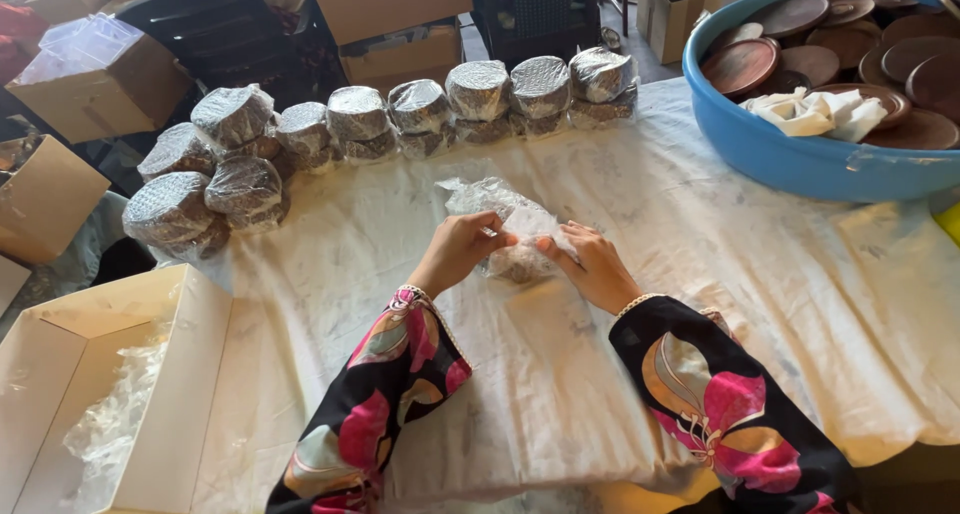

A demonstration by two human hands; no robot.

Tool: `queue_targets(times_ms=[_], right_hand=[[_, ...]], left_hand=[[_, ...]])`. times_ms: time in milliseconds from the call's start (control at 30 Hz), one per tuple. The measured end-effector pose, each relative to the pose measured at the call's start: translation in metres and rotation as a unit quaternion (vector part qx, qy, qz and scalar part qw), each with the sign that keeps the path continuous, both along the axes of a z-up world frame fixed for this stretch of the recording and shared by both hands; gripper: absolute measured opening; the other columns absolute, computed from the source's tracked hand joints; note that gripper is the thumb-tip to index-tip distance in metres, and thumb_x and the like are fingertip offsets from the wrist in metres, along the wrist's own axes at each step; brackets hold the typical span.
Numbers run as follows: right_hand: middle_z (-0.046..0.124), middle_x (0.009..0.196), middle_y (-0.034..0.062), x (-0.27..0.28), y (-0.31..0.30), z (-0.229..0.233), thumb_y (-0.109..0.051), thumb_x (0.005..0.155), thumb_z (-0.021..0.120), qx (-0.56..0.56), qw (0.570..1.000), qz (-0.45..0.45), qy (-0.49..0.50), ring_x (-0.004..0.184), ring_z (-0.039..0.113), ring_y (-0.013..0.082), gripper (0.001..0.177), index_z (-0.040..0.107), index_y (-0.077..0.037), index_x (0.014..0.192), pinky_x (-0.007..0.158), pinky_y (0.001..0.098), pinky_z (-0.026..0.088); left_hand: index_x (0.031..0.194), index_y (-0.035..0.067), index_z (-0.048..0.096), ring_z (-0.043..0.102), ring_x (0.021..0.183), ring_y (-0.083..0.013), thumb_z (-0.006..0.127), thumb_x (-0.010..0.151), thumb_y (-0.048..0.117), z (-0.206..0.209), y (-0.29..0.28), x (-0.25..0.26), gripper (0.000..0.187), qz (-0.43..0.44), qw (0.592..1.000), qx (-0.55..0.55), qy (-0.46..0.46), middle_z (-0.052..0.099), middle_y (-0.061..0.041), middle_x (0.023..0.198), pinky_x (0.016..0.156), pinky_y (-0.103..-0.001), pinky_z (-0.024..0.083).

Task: The person wraps a small brown bowl in bubble wrap on a table covered with a white cloth. They smooth the wrap around the bowl, then use a yellow tape dispenser to apply clear tape to secure the wrapping.

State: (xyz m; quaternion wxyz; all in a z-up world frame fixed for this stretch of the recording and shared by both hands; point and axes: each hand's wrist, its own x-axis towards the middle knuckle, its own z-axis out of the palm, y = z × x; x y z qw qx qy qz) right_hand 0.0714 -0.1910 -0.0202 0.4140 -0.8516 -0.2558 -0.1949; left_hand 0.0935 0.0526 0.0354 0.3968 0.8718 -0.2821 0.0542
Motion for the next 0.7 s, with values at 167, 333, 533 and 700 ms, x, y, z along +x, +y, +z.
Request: queue_targets(times_ms=[167, 333, 533, 700], right_hand=[[0.064, 0.122, 0.0259, 0.001, -0.014, 0.006, -0.049, 0.092, 0.072, 0.015, 1.000, 0.012, 0.017, 0.119, 0.060, 0.0381, 0.068, 0.057, 0.006, 0.128, 0.101, 0.0401, 0.045], [0.054, 0.128, 0.0218, -0.003, -0.035, 0.021, -0.054, 0.066, 0.090, -0.142, 0.989, 0.024, 0.029, 0.125, 0.050, 0.0349, 0.100, 0.045, 0.001, 0.137, 0.106, 0.0426, 0.038], [0.069, 0.116, 0.0059, -0.004, -0.045, 0.026, -0.041, 0.080, 0.081, -0.208, 0.951, -0.067, 0.221, 0.110, 0.067, 0.0189, 0.052, 0.064, -0.013, 0.120, 0.098, 0.0364, 0.052], [0.078, 0.092, 0.0022, 0.000, -0.039, 0.019, -0.017, 0.090, 0.074, -0.019, 0.989, -0.038, 0.140, 0.084, 0.077, 0.0138, 0.016, 0.073, -0.011, 0.105, 0.077, 0.0302, 0.061]], left_hand=[[0.087, 0.004, 0.069, 0.064, 0.060, -0.0105, 0.078, 0.092, 0.029, -0.017, 0.000, 0.018, 0.027, 0.023, 1.000, -0.011, 0.018, 0.070, -0.007, 0.070, 0.057, -0.031, 0.049], [0.087, 0.005, 0.069, 0.062, 0.059, -0.0076, 0.076, 0.093, 0.030, -0.024, 0.002, 0.021, 0.027, 0.025, 0.999, -0.038, 0.017, 0.072, -0.004, 0.072, 0.056, -0.029, 0.049], [0.087, 0.004, 0.070, 0.063, 0.059, -0.0070, 0.078, 0.091, 0.030, -0.025, 0.002, 0.023, 0.027, 0.023, 0.999, -0.036, 0.001, 0.071, -0.004, 0.070, 0.056, -0.029, 0.048], [0.090, 0.003, 0.070, 0.063, 0.063, -0.0086, 0.077, 0.092, 0.023, -0.039, 0.004, 0.031, 0.022, 0.014, 0.998, -0.056, 0.014, 0.072, -0.005, 0.075, 0.060, -0.028, 0.051]])
